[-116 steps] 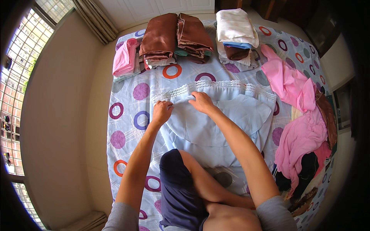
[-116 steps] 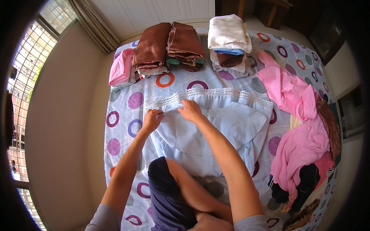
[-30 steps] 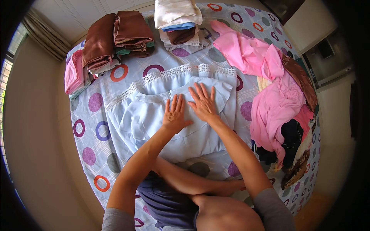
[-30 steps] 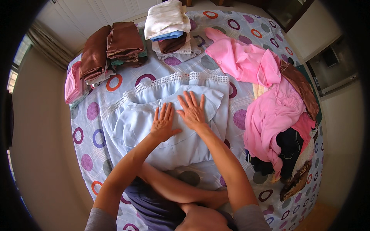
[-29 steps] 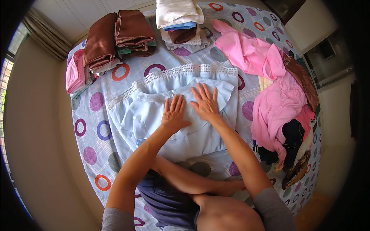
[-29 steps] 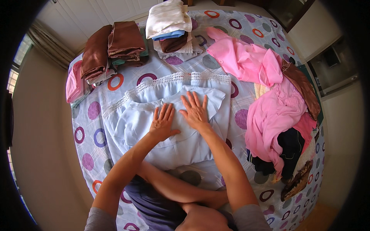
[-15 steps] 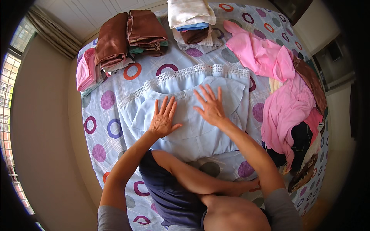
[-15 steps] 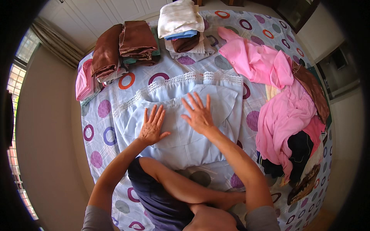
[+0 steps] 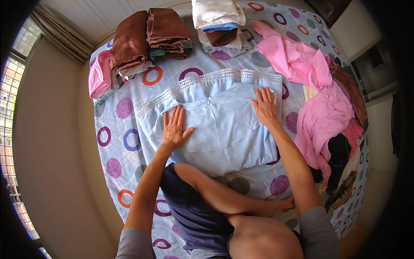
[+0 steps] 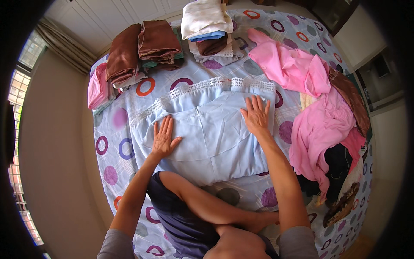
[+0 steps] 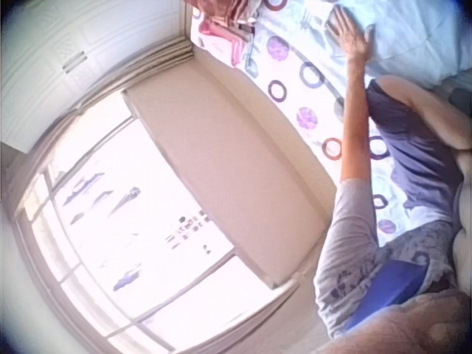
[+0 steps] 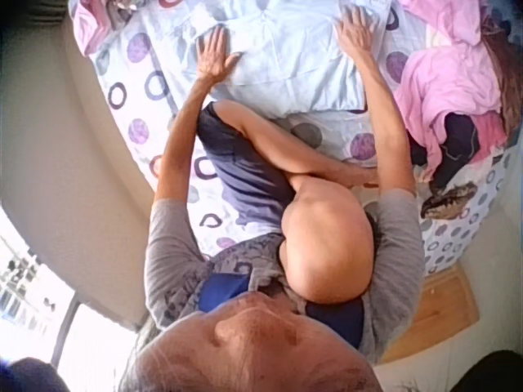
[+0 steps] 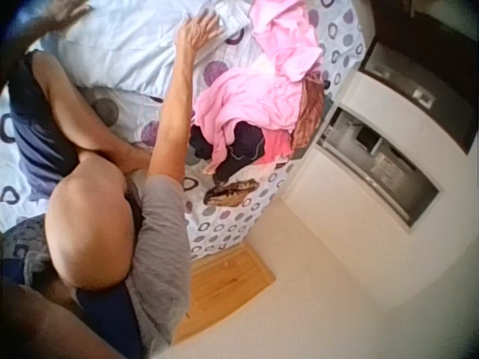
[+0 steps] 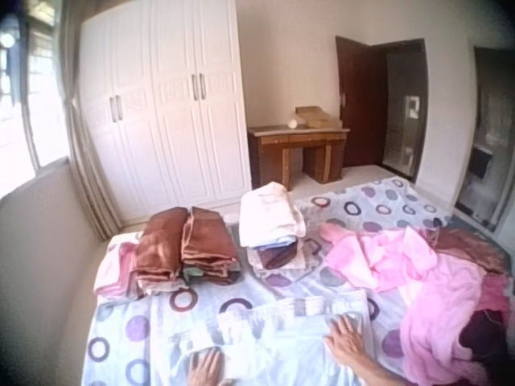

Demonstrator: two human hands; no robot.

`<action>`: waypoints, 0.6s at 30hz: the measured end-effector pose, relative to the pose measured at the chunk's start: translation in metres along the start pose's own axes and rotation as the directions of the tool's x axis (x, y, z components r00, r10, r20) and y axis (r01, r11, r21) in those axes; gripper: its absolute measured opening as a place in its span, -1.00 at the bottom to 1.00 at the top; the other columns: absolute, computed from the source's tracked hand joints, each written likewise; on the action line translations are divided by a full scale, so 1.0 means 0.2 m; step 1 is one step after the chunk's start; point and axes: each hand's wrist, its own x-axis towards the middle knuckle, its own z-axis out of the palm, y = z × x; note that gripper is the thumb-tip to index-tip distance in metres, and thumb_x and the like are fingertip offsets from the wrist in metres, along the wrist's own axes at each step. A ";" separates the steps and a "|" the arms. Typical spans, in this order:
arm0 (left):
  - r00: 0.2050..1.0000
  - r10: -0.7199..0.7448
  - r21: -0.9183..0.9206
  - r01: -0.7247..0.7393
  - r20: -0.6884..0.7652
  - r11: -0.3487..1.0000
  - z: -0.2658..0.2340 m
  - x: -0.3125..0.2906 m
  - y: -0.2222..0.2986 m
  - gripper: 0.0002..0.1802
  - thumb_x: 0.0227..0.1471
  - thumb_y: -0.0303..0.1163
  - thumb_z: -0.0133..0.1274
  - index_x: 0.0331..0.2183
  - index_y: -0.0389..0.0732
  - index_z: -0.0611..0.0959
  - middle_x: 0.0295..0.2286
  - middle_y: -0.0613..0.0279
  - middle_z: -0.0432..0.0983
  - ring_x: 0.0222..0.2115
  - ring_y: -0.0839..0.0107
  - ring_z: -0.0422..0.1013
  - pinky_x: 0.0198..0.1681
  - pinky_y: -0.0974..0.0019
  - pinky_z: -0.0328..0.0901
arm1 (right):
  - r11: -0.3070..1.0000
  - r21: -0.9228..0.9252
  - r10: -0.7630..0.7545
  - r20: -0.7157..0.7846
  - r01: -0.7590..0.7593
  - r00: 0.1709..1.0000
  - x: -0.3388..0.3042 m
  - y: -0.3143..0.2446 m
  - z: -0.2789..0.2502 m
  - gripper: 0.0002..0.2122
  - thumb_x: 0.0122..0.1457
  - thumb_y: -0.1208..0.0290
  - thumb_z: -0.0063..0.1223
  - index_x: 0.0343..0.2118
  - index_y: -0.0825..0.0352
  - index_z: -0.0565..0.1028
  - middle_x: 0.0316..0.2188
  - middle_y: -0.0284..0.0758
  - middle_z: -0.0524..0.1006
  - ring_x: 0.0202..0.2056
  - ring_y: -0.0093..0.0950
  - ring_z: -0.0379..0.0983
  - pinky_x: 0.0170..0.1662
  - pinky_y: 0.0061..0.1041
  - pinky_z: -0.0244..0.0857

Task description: The person folds a pink skirt and a light blue garment by hand on a bed, smoothing the fabric and placing the folded items onto existing stacks of clothes.

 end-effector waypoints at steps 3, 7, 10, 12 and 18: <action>0.995 -0.053 -0.080 0.047 -0.081 0.996 -0.03 0.01 0.04 -0.21 -0.12 0.08 -0.15 0.04 -0.23 0.12 0.06 0.16 -0.01 0.07 0.12 -0.09 0.07 -0.02 -0.21 | 0.987 0.131 -0.087 -0.083 0.097 0.993 -0.06 -0.18 -0.08 -0.59 0.02 0.22 -0.12 -0.05 0.23 0.25 -0.03 -0.26 0.21 0.06 -0.32 0.00 0.09 -0.05 -0.34; 0.988 0.115 -0.135 -0.129 -0.106 0.982 -0.12 0.01 0.13 -0.22 -0.13 0.08 -0.13 0.04 -0.18 0.12 0.06 0.16 -0.02 0.08 0.14 -0.11 0.06 -0.05 -0.21 | 0.905 0.336 -0.280 0.009 0.261 0.960 -0.26 -0.54 -0.15 -0.54 0.01 0.22 -0.12 0.01 0.18 0.18 0.05 -0.29 0.10 0.10 -0.34 -0.09 0.10 -0.03 -0.40; 0.969 0.126 0.017 -0.133 0.212 0.991 -0.13 -0.16 0.14 -0.22 -0.14 0.11 -0.14 0.05 -0.13 0.13 0.06 0.18 -0.03 0.09 0.16 -0.12 0.08 -0.03 -0.23 | 0.882 0.396 -0.312 0.086 0.255 0.946 -0.43 -0.56 -0.09 -0.53 0.01 0.21 -0.12 0.02 0.17 0.16 0.07 -0.29 0.06 0.11 -0.34 -0.11 0.11 -0.06 -0.40; 0.984 0.008 0.058 -0.019 0.178 0.998 -0.13 -0.22 0.11 -0.26 -0.10 0.08 -0.17 0.05 -0.14 0.12 0.07 0.19 -0.03 0.08 0.16 -0.12 0.08 -0.04 -0.24 | 0.868 0.403 -0.365 0.121 0.290 0.923 -0.51 -0.49 -0.10 -0.52 0.01 0.20 -0.12 0.03 0.16 0.16 0.06 -0.30 0.07 0.11 -0.34 -0.10 0.12 -0.11 -0.38; 0.856 -0.513 0.133 0.517 -0.070 0.846 -0.14 -0.68 0.00 -0.36 -0.04 -0.09 -0.20 0.04 -0.20 0.12 0.04 0.03 0.00 0.06 -0.01 -0.10 0.06 -0.06 -0.19 | 0.959 0.262 -0.120 0.027 0.109 0.992 -0.76 -0.07 -0.36 -0.69 -0.03 0.39 -0.08 -0.19 0.37 0.35 -0.07 -0.16 0.23 0.00 -0.25 0.07 0.05 -0.20 -0.12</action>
